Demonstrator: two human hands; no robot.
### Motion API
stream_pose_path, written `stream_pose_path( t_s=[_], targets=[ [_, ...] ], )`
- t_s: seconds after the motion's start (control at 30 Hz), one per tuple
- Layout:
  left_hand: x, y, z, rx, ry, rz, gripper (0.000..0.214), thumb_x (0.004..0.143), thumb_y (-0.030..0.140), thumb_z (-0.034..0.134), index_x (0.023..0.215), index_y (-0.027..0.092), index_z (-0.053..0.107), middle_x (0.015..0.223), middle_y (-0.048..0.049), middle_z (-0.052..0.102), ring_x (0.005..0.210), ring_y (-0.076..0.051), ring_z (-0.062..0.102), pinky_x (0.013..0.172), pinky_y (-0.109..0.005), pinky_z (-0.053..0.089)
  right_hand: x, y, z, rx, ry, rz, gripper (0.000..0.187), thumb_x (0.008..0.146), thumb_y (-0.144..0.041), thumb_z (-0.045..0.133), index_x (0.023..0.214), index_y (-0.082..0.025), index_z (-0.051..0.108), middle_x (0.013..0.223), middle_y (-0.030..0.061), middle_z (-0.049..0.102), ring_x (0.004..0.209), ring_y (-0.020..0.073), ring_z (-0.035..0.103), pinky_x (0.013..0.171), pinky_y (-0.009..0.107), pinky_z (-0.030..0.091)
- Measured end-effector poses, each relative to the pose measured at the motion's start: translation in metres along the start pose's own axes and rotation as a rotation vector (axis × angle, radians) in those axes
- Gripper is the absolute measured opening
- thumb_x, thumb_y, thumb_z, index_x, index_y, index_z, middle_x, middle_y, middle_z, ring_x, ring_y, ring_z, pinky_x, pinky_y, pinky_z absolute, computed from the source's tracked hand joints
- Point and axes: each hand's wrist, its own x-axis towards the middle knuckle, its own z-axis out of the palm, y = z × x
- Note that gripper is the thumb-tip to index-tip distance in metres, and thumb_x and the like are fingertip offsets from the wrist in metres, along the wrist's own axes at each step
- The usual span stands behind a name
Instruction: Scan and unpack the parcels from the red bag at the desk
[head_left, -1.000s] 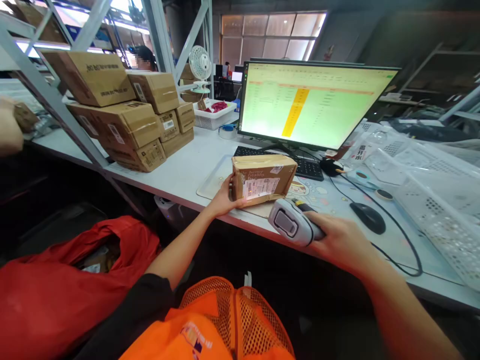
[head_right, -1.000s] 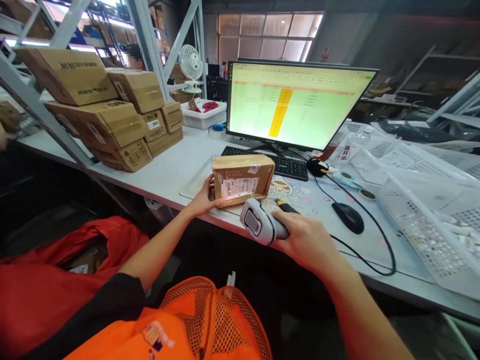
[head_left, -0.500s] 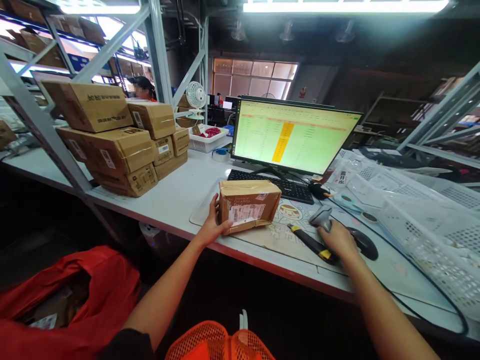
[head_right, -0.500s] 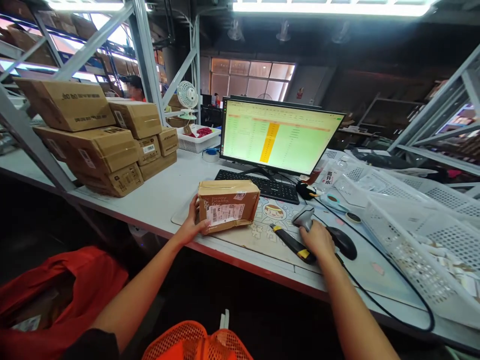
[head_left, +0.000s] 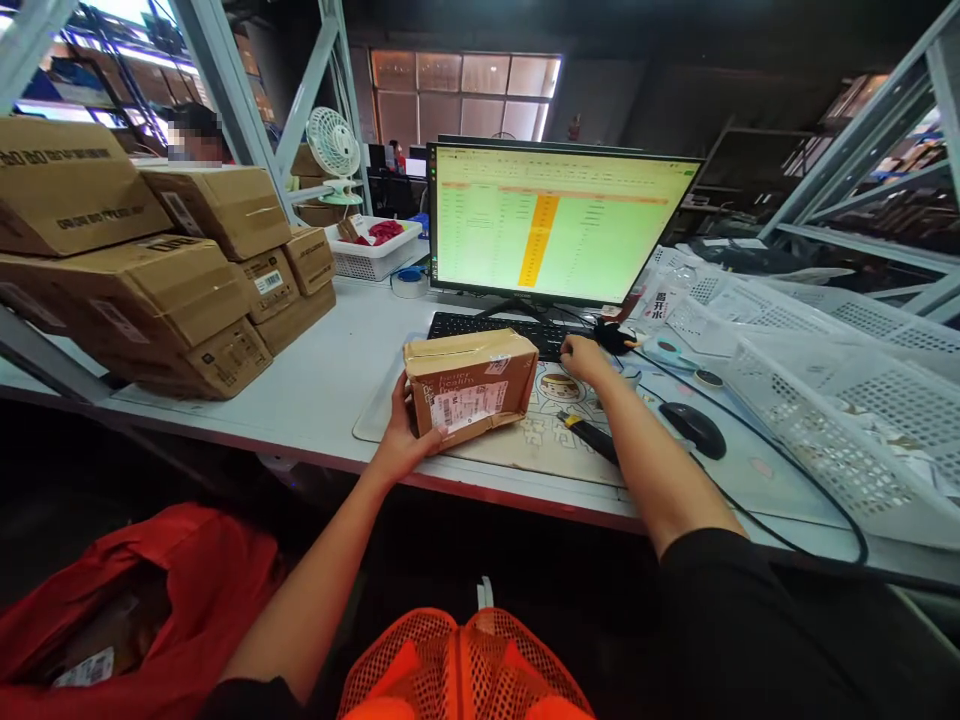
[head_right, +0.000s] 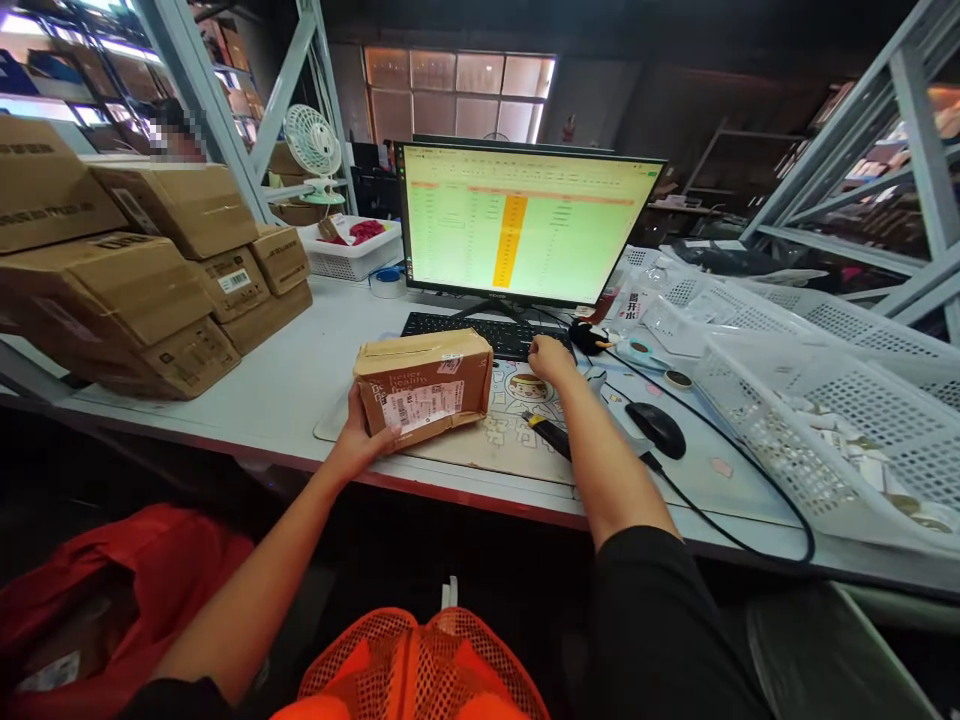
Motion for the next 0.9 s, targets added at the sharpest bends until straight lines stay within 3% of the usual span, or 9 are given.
stream_pose_path(
  t_s=[0.07,0.23,0.43,0.57,0.73,0.83,0.9],
  targets=[
    [0.0,0.0,0.002,-0.004,0.016,0.007,0.108,0.08,0.046,0.082,0.165,0.031,0.018,0.156,-0.0144,0.047,0.142,-0.033,0.051,0.122,-0.056,0.041,0.01,0.0,0.005,-0.023,-0.015,0.028,0.03,0.102,-0.039,0.065,0.119,-0.015,0.069,0.123,0.0105,0.07,0.111,0.0236,0.067,0.1,0.046,0.054],
    [0.001,-0.001,0.003,-0.003,0.027,0.027,0.102,0.081,0.045,0.08,0.164,0.029,0.022,0.157,-0.0148,0.046,0.142,-0.034,0.051,0.122,-0.058,0.04,0.023,-0.001,0.006,-0.058,-0.038,0.028,0.034,0.103,-0.043,0.065,0.123,-0.015,0.067,0.125,0.0108,0.068,0.112,0.0241,0.066,0.099,0.046,0.056],
    [0.003,-0.004,-0.004,0.037,-0.042,0.011,0.106,0.083,0.047,0.079,0.166,0.028,0.015,0.161,-0.0159,0.043,0.146,-0.034,0.048,0.124,-0.058,0.036,0.018,-0.016,-0.013,-0.084,-0.1,-0.052,0.031,0.103,-0.039,0.065,0.122,-0.015,0.068,0.123,0.01,0.07,0.109,0.023,0.068,0.097,0.044,0.057],
    [0.004,0.003,-0.002,-0.012,-0.049,0.037,0.108,0.083,0.056,0.078,0.166,0.029,0.015,0.166,-0.0167,0.036,0.148,-0.037,0.046,0.123,-0.058,0.039,-0.043,-0.006,-0.021,-0.121,-0.113,-0.113,0.035,0.098,-0.035,0.067,0.127,-0.016,0.069,0.123,0.014,0.073,0.113,0.0273,0.069,0.097,0.039,0.054],
    [0.01,0.004,0.003,-0.08,-0.055,-0.007,0.122,0.076,0.072,0.077,0.167,0.028,0.008,0.166,-0.0185,0.033,0.149,-0.037,0.043,0.123,-0.055,0.038,-0.146,0.027,0.004,-0.164,-0.125,-0.099,0.043,0.093,-0.036,0.066,0.131,-0.015,0.069,0.121,0.0178,0.074,0.109,0.0364,0.071,0.089,0.045,0.056],
    [0.012,0.012,0.0,-0.03,-0.02,-0.012,0.126,0.075,0.074,0.075,0.167,0.027,0.003,0.159,-0.0197,0.04,0.144,-0.037,0.048,0.12,-0.057,0.04,-0.174,0.037,0.021,-0.152,-0.053,-0.099,0.048,0.099,-0.03,0.051,0.141,-0.01,0.063,0.134,0.0225,0.067,0.118,0.0377,0.068,0.097,0.049,0.055],
    [0.011,0.034,-0.005,0.148,0.057,0.063,0.124,0.076,0.068,0.076,0.167,0.026,0.004,0.158,-0.0193,0.041,0.143,-0.037,0.048,0.12,-0.057,0.039,-0.181,0.038,0.024,-0.085,0.029,-0.109,0.051,0.102,-0.029,0.041,0.145,-0.006,0.058,0.134,0.0245,0.066,0.119,0.0363,0.068,0.099,0.05,0.055]
  ],
)
